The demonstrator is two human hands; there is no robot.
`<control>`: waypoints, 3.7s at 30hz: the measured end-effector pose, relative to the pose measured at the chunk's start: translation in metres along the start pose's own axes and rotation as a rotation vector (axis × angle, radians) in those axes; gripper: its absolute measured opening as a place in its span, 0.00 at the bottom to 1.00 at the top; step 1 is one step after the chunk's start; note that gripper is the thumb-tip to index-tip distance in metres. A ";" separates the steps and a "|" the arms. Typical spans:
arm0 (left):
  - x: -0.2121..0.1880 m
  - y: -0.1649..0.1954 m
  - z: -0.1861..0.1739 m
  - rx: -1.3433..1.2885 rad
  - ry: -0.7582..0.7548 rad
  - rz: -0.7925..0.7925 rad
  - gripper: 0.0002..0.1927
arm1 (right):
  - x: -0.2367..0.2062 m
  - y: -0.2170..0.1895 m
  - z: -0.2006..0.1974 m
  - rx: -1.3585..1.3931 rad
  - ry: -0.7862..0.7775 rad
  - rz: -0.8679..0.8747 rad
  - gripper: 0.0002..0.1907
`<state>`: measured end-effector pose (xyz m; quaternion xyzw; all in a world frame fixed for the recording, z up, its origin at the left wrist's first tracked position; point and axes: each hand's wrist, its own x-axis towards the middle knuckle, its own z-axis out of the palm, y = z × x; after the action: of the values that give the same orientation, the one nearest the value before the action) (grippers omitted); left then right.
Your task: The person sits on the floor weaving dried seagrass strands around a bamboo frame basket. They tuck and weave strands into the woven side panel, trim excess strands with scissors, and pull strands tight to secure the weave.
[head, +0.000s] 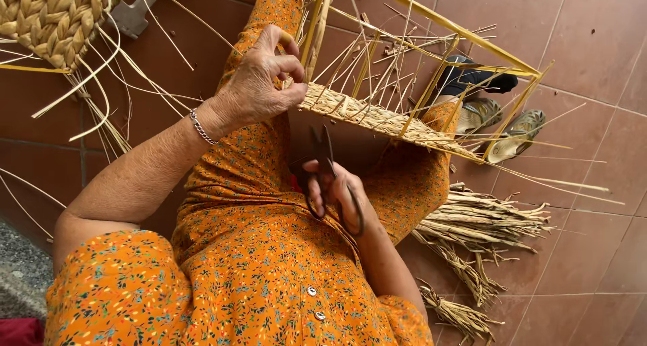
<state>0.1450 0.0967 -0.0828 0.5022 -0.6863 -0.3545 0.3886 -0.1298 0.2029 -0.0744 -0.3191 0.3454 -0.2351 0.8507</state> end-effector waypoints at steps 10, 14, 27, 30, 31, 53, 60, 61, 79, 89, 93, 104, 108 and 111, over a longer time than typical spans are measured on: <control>0.006 0.003 -0.011 -0.183 -0.146 -0.130 0.06 | 0.043 0.001 0.031 0.310 0.017 0.064 0.47; 0.006 0.002 -0.013 -0.228 -0.180 -0.147 0.06 | 0.049 0.001 0.036 0.432 0.039 0.089 0.45; 0.010 -0.002 -0.015 -0.474 -0.206 -0.170 0.07 | 0.053 0.014 0.037 0.469 0.092 -0.015 0.38; 0.012 0.004 -0.024 -0.594 -0.128 -0.179 0.05 | 0.049 0.015 0.030 0.278 0.069 0.024 0.39; 0.011 0.008 -0.028 -0.614 -0.091 -0.175 0.04 | 0.045 0.014 0.027 0.189 0.055 0.048 0.40; -0.108 0.062 0.163 -0.485 -0.788 -0.472 0.11 | -0.172 0.122 -0.162 -0.492 1.779 -0.019 0.27; -0.114 0.056 0.202 -0.504 -0.852 -0.610 0.09 | -0.189 0.135 -0.172 -0.809 1.709 0.307 0.24; -0.114 0.056 0.205 -0.530 -0.855 -0.644 0.09 | -0.193 0.132 -0.174 -0.918 1.739 0.234 0.21; -0.065 0.089 0.237 -0.474 -0.815 -0.309 0.17 | -0.102 0.079 -0.105 0.096 0.850 -0.672 0.09; -0.052 0.105 0.273 -0.606 -0.977 -0.603 0.17 | -0.107 0.073 -0.167 0.451 1.095 -0.768 0.13; -0.063 0.105 0.267 -0.531 -1.008 -0.669 0.17 | -0.110 0.072 -0.183 0.527 1.173 -0.769 0.13; -0.099 0.094 0.243 -0.504 -0.958 -0.617 0.17 | -0.101 0.057 -0.183 0.659 1.199 -0.762 0.13; -0.101 0.099 0.237 -0.439 -0.931 -0.547 0.15 | -0.102 0.051 -0.174 0.686 1.119 -0.817 0.13; -0.096 0.104 0.232 -0.279 -0.966 -0.541 0.12 | -0.105 0.048 -0.167 0.699 0.973 -0.881 0.12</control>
<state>-0.0858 0.2375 -0.1126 0.3849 -0.5797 -0.7181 -0.0115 -0.3129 0.2378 -0.1554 0.0014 0.4280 -0.7655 0.4805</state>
